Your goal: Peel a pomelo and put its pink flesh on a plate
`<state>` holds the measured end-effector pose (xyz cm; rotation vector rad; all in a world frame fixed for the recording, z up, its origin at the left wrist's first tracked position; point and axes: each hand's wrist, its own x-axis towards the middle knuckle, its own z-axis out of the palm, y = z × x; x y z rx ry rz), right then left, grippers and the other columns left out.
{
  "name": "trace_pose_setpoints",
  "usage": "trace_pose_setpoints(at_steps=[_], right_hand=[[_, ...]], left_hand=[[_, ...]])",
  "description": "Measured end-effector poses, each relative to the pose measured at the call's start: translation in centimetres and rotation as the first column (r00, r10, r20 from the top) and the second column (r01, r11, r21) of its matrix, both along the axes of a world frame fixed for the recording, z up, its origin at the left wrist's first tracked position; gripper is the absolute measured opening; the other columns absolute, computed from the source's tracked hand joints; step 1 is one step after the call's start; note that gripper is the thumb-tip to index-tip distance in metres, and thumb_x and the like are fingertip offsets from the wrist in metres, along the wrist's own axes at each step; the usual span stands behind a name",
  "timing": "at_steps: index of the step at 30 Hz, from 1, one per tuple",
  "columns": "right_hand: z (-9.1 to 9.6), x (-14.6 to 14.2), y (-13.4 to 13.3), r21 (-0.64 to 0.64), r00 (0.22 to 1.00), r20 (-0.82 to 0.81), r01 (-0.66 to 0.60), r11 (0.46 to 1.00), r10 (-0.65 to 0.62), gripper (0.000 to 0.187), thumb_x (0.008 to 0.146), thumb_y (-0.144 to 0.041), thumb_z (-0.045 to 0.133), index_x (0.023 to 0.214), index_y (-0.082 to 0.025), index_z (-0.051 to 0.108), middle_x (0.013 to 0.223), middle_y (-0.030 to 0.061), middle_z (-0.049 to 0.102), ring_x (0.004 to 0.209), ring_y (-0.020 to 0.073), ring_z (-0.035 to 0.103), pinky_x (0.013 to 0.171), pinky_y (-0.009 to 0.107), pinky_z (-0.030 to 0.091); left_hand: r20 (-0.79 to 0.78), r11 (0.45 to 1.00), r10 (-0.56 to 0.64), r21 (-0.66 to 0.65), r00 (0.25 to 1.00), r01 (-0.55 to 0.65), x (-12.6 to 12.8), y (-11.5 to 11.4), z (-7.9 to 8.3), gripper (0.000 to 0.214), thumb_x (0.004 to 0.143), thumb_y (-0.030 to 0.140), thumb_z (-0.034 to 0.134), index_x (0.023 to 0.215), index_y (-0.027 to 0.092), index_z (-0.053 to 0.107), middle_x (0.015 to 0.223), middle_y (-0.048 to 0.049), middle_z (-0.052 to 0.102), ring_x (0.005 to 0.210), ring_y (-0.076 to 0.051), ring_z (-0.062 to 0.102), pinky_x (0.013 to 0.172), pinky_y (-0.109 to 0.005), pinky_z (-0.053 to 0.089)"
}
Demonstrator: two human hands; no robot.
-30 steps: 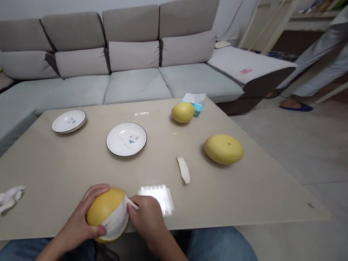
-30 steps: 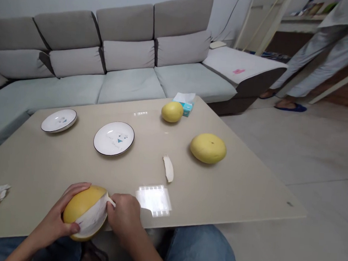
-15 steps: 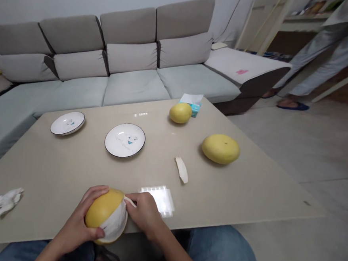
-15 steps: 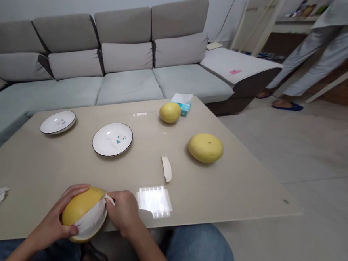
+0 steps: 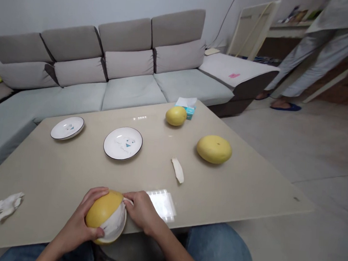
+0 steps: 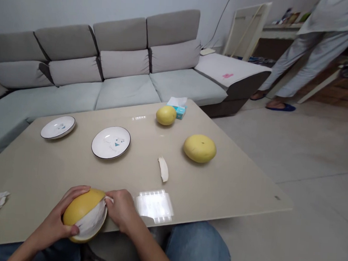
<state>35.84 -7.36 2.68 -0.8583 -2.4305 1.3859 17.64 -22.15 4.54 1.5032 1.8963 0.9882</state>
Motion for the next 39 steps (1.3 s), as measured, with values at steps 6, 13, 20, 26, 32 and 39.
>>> trace_pose_setpoints(at_steps=[6, 13, 20, 26, 32, 39], right_hand=[[0.1, -0.5, 1.1, -0.03, 0.994, -0.072, -0.083, 0.996, 0.08, 0.029, 0.084, -0.015, 0.053, 0.096, -0.022, 0.078, 0.091, 0.0019, 0.078, 0.083, 0.0185, 0.068, 0.069, 0.021, 0.043], [-1.7, -1.3, 0.6, -0.278, 0.98, -0.195, -0.032, 0.96, -0.024, 0.034, 0.082, -0.017, 0.051, 0.101, -0.02, 0.08, 0.087, 0.0002, 0.079, 0.081, 0.0209, 0.068, 0.068, 0.023, 0.048], [-2.4, -1.6, 2.0, -0.393, 0.978, -0.205, -0.12, 0.911, 0.041, 0.037, 0.081, -0.021, 0.053, 0.109, -0.018, 0.077, 0.094, 0.0042, 0.079, 0.08, 0.0211, 0.07, 0.068, 0.026, 0.051], [-1.3, -1.2, 3.1, -0.274, 0.97, -0.145, -0.23, 0.934, 0.196, 0.035, 0.084, -0.021, 0.051, 0.107, -0.017, 0.077, 0.081, 0.0025, 0.077, 0.072, 0.0168, 0.067, 0.064, 0.023, 0.048], [0.8, -1.6, 3.3, 0.054, 0.945, 0.007, -0.327, 0.943, 0.327, 0.024, 0.079, -0.017, 0.055, 0.091, -0.018, 0.076, 0.086, 0.007, 0.076, 0.079, 0.0217, 0.064, 0.068, 0.027, 0.039], [-0.2, -2.7, 3.5, 0.128, 0.919, 0.046, -0.395, 0.91, 0.392, 0.017, 0.08, -0.016, 0.053, 0.085, -0.018, 0.069, 0.079, 0.004, 0.071, 0.071, 0.0165, 0.058, 0.062, 0.023, 0.035]], left_hand=[[0.046, 0.999, -0.028, 0.017, 0.999, 0.027, -0.5, -0.2, -0.5, 0.071, 0.059, 0.024, 0.076, 0.128, 0.03, 0.058, 0.139, -0.0111, 0.05, 0.131, -0.038, 0.045, 0.112, -0.058, 0.033], [0.064, 0.999, -0.042, -0.006, 0.997, 0.043, -1.0, 0.0, -1.0, 0.07, 0.066, 0.04, 0.079, 0.131, 0.029, 0.055, 0.14, -0.0114, 0.047, 0.132, -0.038, 0.043, 0.113, -0.057, 0.031], [0.064, 0.996, -0.077, 0.047, 0.995, 0.074, -1.8, 0.0, -1.6, 0.076, 0.065, 0.058, 0.078, 0.133, 0.031, 0.055, 0.139, -0.0107, 0.049, 0.131, -0.037, 0.045, 0.112, -0.054, 0.034], [0.064, 0.994, -0.092, 0.061, 0.994, 0.089, -1.9, -0.2, -2.2, 0.078, 0.067, 0.065, 0.074, 0.135, 0.033, 0.052, 0.141, -0.0109, 0.047, 0.133, -0.039, 0.042, 0.113, -0.057, 0.031], [0.084, 0.991, -0.116, 0.069, 0.99, 0.111, -2.0, -0.3, -2.1, 0.08, 0.066, 0.065, 0.076, 0.135, 0.033, 0.051, 0.14, -0.0112, 0.046, 0.133, -0.04, 0.041, 0.113, -0.057, 0.03], [0.103, 0.99, -0.111, 0.098, 0.988, 0.101, -2.5, -0.4, -3.0, 0.08, 0.067, 0.073, 0.068, 0.134, 0.032, 0.051, 0.139, -0.0124, 0.046, 0.132, -0.04, 0.043, 0.112, -0.058, 0.029]])
